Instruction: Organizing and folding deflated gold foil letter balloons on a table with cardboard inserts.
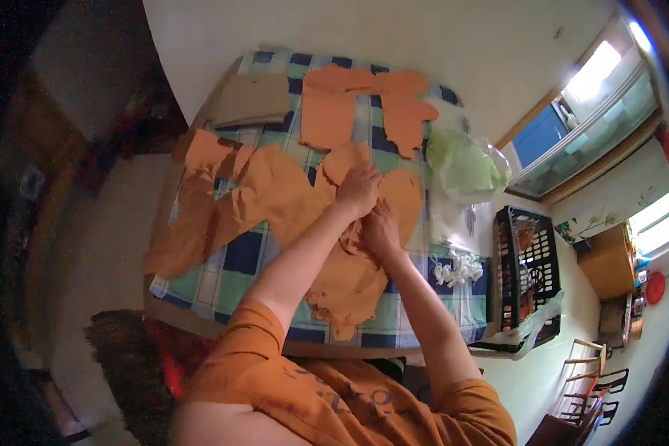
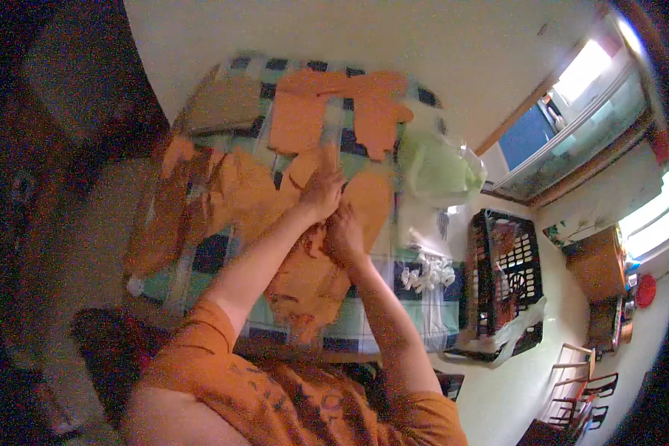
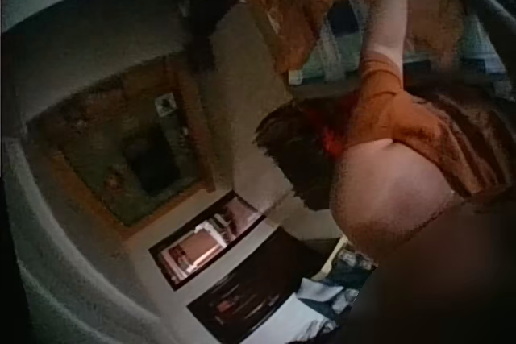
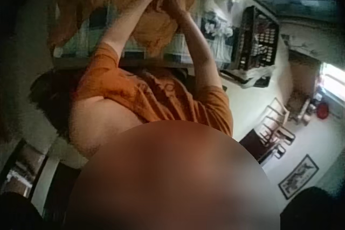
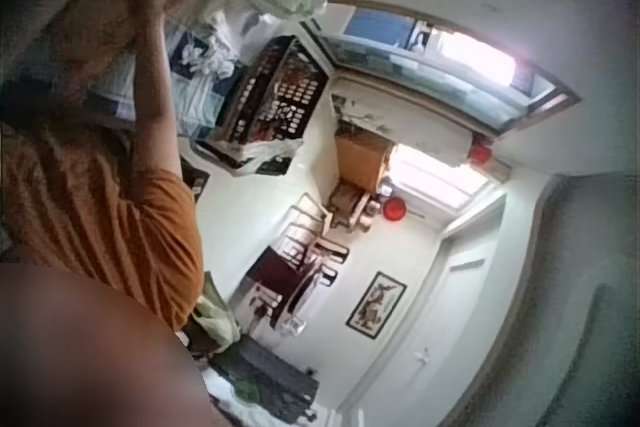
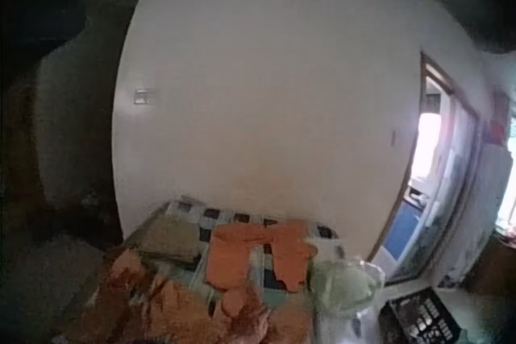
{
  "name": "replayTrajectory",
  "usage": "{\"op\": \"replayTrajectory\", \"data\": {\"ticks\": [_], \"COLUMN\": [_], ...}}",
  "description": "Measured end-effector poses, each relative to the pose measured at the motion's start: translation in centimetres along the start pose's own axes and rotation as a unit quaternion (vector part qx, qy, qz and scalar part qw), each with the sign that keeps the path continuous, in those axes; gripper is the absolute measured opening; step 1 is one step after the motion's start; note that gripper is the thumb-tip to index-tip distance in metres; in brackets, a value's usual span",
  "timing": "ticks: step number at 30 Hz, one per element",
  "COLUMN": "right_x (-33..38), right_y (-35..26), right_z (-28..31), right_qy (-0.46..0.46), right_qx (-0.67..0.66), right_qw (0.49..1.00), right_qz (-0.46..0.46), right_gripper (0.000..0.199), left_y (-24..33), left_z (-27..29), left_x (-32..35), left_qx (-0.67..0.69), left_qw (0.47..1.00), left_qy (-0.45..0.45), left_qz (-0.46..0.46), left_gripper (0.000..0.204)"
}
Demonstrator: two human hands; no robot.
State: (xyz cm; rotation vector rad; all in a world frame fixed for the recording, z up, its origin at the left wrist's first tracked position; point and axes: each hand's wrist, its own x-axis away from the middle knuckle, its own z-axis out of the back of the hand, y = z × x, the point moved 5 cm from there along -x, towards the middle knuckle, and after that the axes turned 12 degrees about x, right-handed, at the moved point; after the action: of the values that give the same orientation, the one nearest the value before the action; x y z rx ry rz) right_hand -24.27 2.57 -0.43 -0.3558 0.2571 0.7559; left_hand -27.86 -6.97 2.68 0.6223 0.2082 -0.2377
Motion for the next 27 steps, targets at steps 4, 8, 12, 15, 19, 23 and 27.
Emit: {"op": "replayTrajectory", "data": {"ticks": [4,8,12,15,19,23,27], "right_x": [0.0,0.2,1.0,-0.3,1.4,5.7,6.8], "right_y": [-1.6,-0.4,1.8,-1.1,3.6,5.2,5.8], "right_z": [0.3,-0.6,-1.4,0.4,1.3,3.9,3.7], "right_qy": [0.032,0.064,0.058,0.090,-0.013,0.062,-0.024], "right_qx": [0.052,0.043,0.026,0.076,-0.002,0.013,0.057], "right_qw": [0.998,0.997,0.998,0.992,0.976,0.933,0.919], "right_qz": [0.018,0.009,-0.023,0.053,-0.215,-0.355,-0.388], "right_gripper": [0.046,0.044,0.042,0.034,0.029,0.026,0.027], "left_y": [-3.9,-5.1,-2.2,-4.1,-3.3,-3.5,-3.7], "left_z": [-1.1,-0.4,-2.2,-2.3,-2.4,-1.9,-2.1], "left_x": [-0.1,0.4,4.0,7.2,6.4,7.0,7.1], "left_qx": [-0.018,-0.081,-0.036,-0.075,-0.067,-0.050,-0.060], "left_qw": [0.997,0.993,0.996,0.994,0.995,0.996,0.996], "left_qy": [-0.028,0.017,-0.042,0.069,0.053,0.031,0.028], "left_qz": [0.070,0.085,0.073,0.039,0.047,0.066,0.061], "left_gripper": [0.041,0.046,0.049,0.050,0.049,0.049,0.049]}}
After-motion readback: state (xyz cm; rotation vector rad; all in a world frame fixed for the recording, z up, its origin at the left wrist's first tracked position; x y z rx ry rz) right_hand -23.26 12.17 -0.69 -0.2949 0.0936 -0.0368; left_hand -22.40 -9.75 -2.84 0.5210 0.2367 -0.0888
